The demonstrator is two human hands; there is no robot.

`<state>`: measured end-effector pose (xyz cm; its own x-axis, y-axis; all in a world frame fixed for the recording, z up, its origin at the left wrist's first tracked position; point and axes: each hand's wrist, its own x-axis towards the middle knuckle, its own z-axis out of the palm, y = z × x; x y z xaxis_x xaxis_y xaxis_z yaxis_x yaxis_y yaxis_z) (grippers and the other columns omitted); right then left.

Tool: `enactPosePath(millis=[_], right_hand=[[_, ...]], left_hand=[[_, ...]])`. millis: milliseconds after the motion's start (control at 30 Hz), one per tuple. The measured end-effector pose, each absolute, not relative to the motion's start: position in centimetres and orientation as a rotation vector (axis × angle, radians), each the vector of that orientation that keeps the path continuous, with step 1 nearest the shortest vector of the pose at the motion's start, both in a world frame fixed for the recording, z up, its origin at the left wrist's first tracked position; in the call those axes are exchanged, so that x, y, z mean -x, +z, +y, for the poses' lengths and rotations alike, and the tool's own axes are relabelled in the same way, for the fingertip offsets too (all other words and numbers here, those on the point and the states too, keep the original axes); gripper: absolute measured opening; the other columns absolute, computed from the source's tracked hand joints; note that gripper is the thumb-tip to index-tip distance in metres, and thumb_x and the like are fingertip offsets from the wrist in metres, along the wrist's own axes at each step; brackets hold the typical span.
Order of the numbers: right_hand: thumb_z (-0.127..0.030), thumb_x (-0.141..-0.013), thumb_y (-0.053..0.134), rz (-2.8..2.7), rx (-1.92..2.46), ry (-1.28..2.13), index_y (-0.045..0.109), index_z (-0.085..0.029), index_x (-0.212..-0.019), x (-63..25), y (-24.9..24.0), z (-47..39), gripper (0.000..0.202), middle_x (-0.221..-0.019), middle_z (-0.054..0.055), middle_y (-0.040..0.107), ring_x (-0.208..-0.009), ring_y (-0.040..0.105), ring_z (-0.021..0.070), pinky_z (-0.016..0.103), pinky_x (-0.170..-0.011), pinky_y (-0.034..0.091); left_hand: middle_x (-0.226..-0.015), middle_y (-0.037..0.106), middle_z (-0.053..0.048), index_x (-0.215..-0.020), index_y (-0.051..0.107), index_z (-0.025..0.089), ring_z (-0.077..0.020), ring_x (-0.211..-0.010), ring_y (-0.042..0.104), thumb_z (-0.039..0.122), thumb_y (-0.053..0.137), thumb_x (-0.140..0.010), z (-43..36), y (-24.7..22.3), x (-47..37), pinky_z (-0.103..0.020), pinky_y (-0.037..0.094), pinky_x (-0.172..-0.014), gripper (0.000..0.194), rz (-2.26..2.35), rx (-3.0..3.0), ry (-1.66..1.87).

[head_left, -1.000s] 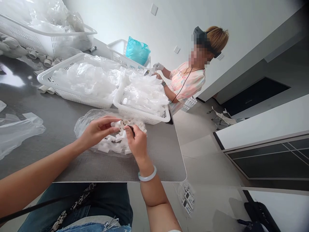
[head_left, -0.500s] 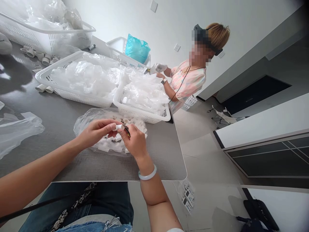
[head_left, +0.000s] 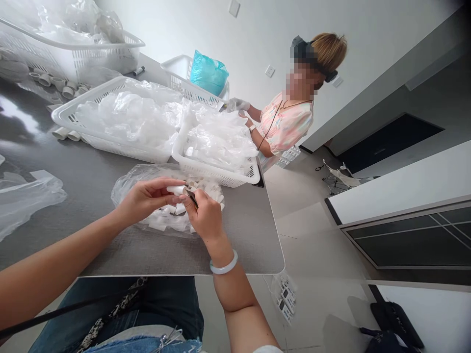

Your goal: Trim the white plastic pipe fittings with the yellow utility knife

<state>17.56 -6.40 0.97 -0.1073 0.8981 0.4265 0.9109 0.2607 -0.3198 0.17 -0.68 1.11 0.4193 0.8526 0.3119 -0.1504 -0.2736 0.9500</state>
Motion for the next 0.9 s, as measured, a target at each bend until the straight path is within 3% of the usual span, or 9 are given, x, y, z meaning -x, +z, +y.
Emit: enactPosePath(millis=[67,167,333,533,667,800,900], right_hand=[[-0.065,-0.103,0.024,-1.995,1.645,-0.068,0.054,-0.019,-0.07,-17.4,0.96,-6.41,0.064,-0.059,-0.001,0.049,-0.048,0.044,0.0091,0.021,-0.045,0.025],[-0.066,-0.102,0.026,-1.977,1.654,-0.14,0.055,-0.018,-0.069,-17.21,0.93,-6.5,0.065,-0.058,-0.001,0.049,-0.047,0.045,0.0091,0.021,-0.045,0.025],[-0.063,-0.104,0.027,-1.969,1.643,-0.213,0.055,-0.019,-0.064,-17.15,0.72,-6.64,0.066,-0.056,0.0,0.05,-0.049,0.048,0.0093,0.021,-0.046,0.025],[-0.068,-0.101,0.03,-1.968,1.67,-0.15,0.058,-0.018,-0.068,-17.11,0.61,-6.53,0.067,-0.059,0.002,0.054,-0.05,0.049,0.0105,0.022,-0.047,0.028],[-0.063,-0.104,0.028,-1.989,1.651,-0.053,0.06,-0.019,-0.069,-17.01,0.64,-6.62,0.064,-0.058,0.002,0.051,-0.051,0.05,0.0113,0.022,-0.047,0.031],[-0.061,-0.103,0.036,-1.961,1.712,-0.008,0.061,-0.019,-0.073,-16.82,0.67,-6.69,0.057,-0.059,0.001,0.051,-0.052,0.052,0.0125,0.023,-0.048,0.032],[-0.059,-0.105,0.033,-1.946,1.724,0.038,0.062,-0.019,-0.075,-16.66,0.74,-6.78,0.057,-0.058,0.0,0.05,-0.05,0.05,0.0119,0.023,-0.047,0.031]], left_hand=[[-0.08,0.072,-0.001,-0.102,0.08,0.031,-0.0108,-0.047,0.049,0.037,0.081,-0.08,-0.85,1.26,-0.21,-0.026,0.039,-0.041,0.022,0.637,-1.659,1.144],[-0.085,0.074,-0.002,-0.1,0.08,0.033,-0.0129,-0.055,0.056,0.04,0.074,-0.086,-1.06,1.28,-0.21,-0.027,0.044,-0.046,0.017,0.661,-1.809,1.246],[-0.087,0.076,-0.001,-0.1,0.08,0.032,-0.0123,-0.056,0.06,0.036,0.072,-0.089,-0.96,0.52,0.0,-0.028,0.047,-0.05,0.014,0.724,-1.996,1.366],[-0.098,0.078,-0.002,-0.1,0.079,0.032,-0.0194,-0.073,0.07,0.039,0.069,-0.09,-1.17,0.61,0.17,-0.032,0.056,-0.061,0.016,0.78,-1.959,1.285],[-0.099,0.079,-0.002,-0.099,0.078,0.031,-0.0197,-0.075,0.069,0.044,0.069,-0.09,-1.46,1.0,0.01,-0.031,0.053,-0.06,0.019,0.807,-1.992,1.306],[-0.099,0.079,-0.001,-0.1,0.079,0.031,-0.0166,-0.067,0.066,0.04,0.07,-0.09,-1.47,0.85,-0.19,-0.029,0.049,-0.055,0.016,0.805,-2.012,1.378],[-0.099,0.078,-0.002,-0.098,0.079,0.031,-0.0172,-0.071,0.068,0.038,0.07,-0.09,-1.57,0.75,-0.37,-0.027,0.05,-0.057,0.014,0.81,-2.03,1.377]])
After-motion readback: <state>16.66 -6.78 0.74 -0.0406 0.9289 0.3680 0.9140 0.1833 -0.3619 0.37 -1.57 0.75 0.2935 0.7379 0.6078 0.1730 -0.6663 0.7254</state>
